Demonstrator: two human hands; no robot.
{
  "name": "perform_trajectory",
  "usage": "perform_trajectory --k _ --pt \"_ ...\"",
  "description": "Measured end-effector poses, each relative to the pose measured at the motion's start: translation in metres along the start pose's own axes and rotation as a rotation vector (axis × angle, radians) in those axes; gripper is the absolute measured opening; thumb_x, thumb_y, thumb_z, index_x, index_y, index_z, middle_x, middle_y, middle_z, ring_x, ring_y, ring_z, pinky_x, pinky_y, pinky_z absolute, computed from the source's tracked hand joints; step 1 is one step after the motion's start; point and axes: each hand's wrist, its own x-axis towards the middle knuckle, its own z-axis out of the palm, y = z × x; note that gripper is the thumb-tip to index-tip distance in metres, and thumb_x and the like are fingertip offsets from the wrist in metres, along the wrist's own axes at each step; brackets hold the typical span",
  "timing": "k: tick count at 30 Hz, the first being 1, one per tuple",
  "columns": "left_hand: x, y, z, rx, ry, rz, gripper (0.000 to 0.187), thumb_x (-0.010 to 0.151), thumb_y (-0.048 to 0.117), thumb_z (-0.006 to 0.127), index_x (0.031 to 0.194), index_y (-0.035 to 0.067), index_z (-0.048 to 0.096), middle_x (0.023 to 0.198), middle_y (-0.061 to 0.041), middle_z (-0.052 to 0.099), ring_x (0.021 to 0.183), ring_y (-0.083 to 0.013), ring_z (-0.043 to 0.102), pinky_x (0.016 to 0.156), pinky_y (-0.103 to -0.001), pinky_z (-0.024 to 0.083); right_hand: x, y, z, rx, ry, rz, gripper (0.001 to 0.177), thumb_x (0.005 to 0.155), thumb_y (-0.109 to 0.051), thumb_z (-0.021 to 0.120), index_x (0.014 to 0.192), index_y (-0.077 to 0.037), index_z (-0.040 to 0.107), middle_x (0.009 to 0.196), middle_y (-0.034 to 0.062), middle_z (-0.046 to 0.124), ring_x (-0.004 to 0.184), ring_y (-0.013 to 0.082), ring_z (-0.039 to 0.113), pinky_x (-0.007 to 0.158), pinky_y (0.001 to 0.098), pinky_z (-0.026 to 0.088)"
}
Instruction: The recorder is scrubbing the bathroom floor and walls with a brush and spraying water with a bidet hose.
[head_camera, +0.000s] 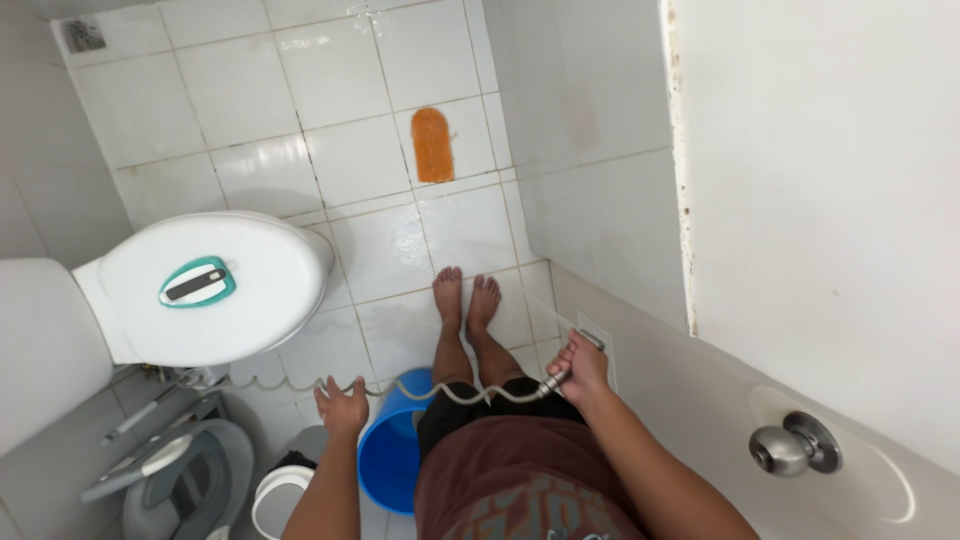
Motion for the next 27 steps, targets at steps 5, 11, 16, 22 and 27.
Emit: perform_trajectory --k 5,11,16,22,27 --pt "0.018 -0.003 0.029 -0.120 0.010 0.056 0.065 0.086 0.034 0.069 0.137 -0.004 0.056 0.140 -0.034 0.050 0.133 -0.0487 0.047 0.108 -0.048 0.042 -0.032 -0.017 -0.007 -0.055 0.021 -0.063 0.042 0.104 -0.030 0.054 0.069 -0.016 0.037 0.058 -0.0006 0.031 0.048 0.0152 0.032 0.049 0.0352 0.036" --pt "0.007 -0.002 -0.002 -0.065 -0.023 -0.290 0.050 0.085 0.029 0.058 0.114 -0.009 0.072 0.120 -0.033 0.070 0.117 -0.0469 0.065 0.104 -0.048 0.050 0.024 0.025 -0.041 -0.123 0.069 -0.017 0.040 0.104 -0.031 0.053 0.071 -0.015 0.037 0.058 0.0020 0.033 0.049 0.0179 0.035 0.050 0.0388 0.038" --pt "-0.024 0.034 -0.050 0.047 -0.188 -0.318 0.065 0.093 0.054 0.052 0.118 -0.002 0.073 0.129 -0.027 0.067 0.123 -0.0442 0.060 0.106 -0.050 0.045 0.014 0.033 -0.016 -0.066 0.043 -0.115 0.044 0.105 -0.037 0.053 0.071 -0.013 0.039 0.058 0.0036 0.036 0.050 0.0197 0.039 0.053 0.0405 0.044" --pt "-0.055 0.065 -0.026 0.098 -0.285 -0.206 0.067 0.092 0.060 0.051 0.120 0.004 0.074 0.129 -0.023 0.069 0.125 -0.0403 0.061 0.107 -0.048 0.045 0.030 0.019 -0.009 -0.055 0.041 -0.185 0.047 0.106 -0.037 0.056 0.070 -0.013 0.038 0.059 0.0030 0.038 0.050 0.0187 0.040 0.052 0.0383 0.046" --pt "-0.068 0.077 -0.034 0.121 -0.334 -0.240 0.067 0.091 0.061 0.050 0.121 0.006 0.074 0.130 -0.021 0.068 0.126 -0.0388 0.061 0.107 -0.047 0.045 0.031 0.031 -0.007 -0.334 0.083 0.009 0.036 0.102 -0.028 0.057 0.075 -0.006 0.050 0.061 0.0076 0.049 0.052 0.0226 0.052 0.051 0.0425 0.056"
